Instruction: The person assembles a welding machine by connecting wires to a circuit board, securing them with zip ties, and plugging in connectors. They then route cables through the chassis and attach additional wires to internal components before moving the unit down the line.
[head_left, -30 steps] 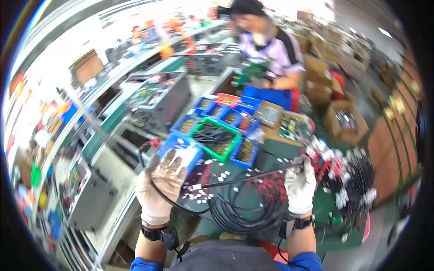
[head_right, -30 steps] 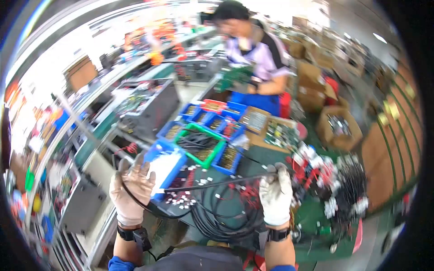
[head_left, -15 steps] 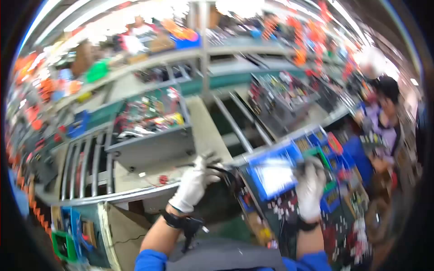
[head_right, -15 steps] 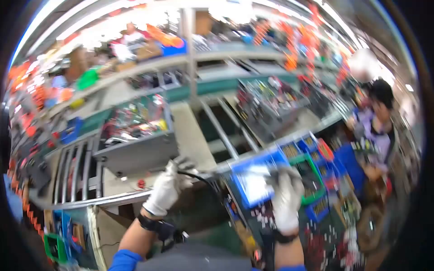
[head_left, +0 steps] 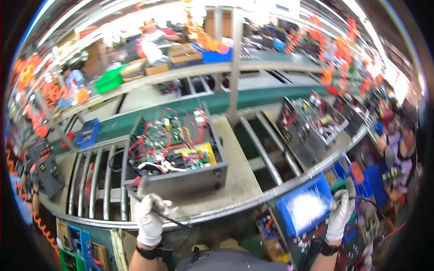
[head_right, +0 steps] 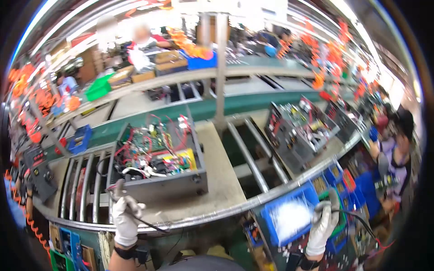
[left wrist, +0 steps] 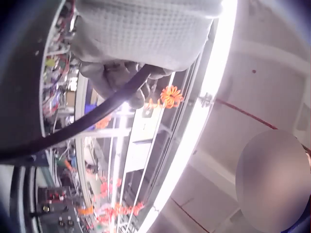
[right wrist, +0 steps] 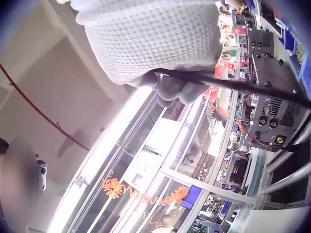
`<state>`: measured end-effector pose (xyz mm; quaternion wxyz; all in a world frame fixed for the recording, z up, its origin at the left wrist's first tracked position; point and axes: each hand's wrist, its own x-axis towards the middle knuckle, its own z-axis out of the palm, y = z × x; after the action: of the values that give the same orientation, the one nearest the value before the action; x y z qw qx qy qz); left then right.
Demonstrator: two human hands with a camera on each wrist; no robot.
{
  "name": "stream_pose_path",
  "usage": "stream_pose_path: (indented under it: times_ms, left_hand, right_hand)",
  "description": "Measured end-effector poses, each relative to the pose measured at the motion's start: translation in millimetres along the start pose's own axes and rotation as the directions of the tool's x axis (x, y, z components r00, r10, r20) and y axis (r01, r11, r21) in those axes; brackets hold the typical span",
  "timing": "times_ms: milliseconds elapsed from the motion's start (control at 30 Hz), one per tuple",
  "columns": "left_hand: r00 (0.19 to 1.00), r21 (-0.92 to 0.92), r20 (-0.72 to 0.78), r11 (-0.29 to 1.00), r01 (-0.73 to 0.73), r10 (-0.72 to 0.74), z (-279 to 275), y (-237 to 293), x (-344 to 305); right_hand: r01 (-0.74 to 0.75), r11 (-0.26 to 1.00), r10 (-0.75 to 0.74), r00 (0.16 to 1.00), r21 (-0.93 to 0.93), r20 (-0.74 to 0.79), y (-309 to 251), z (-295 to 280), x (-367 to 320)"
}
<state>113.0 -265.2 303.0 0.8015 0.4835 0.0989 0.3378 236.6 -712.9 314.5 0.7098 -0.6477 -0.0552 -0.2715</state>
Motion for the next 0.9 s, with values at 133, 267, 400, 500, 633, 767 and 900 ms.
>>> stream_pose_path:
  times_ms: [133, 267, 400, 500, 633, 767, 900]
  left_hand:
    - [0.886, 0.233, -0.168, 0.891, -0.39, 0.432, -10.2, 75.2, 0.0]
    - [0.903, 0.559, -0.197, 0.8, -0.216, 0.381, -49.5, 136.1, 6.7]
    - [0.928, 0.467, -0.273, 0.878, -0.104, 0.255, -119.0, 157.9, 54.4]
    - [0.95, 0.517, -0.257, 0.856, -0.017, 0.175, -153.4, 157.9, 97.6]
    - [0.982, 0.569, -0.182, 0.82, 0.064, 0.049, -202.8, 140.4, 188.2]
    - [0.991, 0.601, -0.118, 0.79, 0.118, -0.058, -215.6, 103.7, 284.7]
    - [0.972, 0.476, -0.097, 0.848, 0.234, -0.214, -207.8, 42.9, 357.1]
  right_hand:
    - [-0.212, 0.97, 0.166, 0.936, 0.121, 0.311, 50.2, 45.1, 49.8]
    - [-0.208, 0.966, 0.258, 0.814, -0.153, 0.52, 85.4, 141.6, 79.4]
    - [-0.248, 0.962, 0.265, 0.755, -0.113, 0.599, 102.5, 243.5, 82.9]
    - [-0.304, 0.944, 0.318, 0.724, -0.131, 0.612, 112.8, 307.1, 93.5]
    - [-0.264, 0.909, 0.409, 0.713, -0.323, 0.57, 145.8, 387.8, 126.9]
    - [-0.2, 0.807, 0.51, 0.712, -0.555, 0.483, 203.1, 457.3, 166.0]
    - [0.175, 0.743, 0.313, 0.763, -0.646, 0.566, 235.1, 515.3, 176.3]
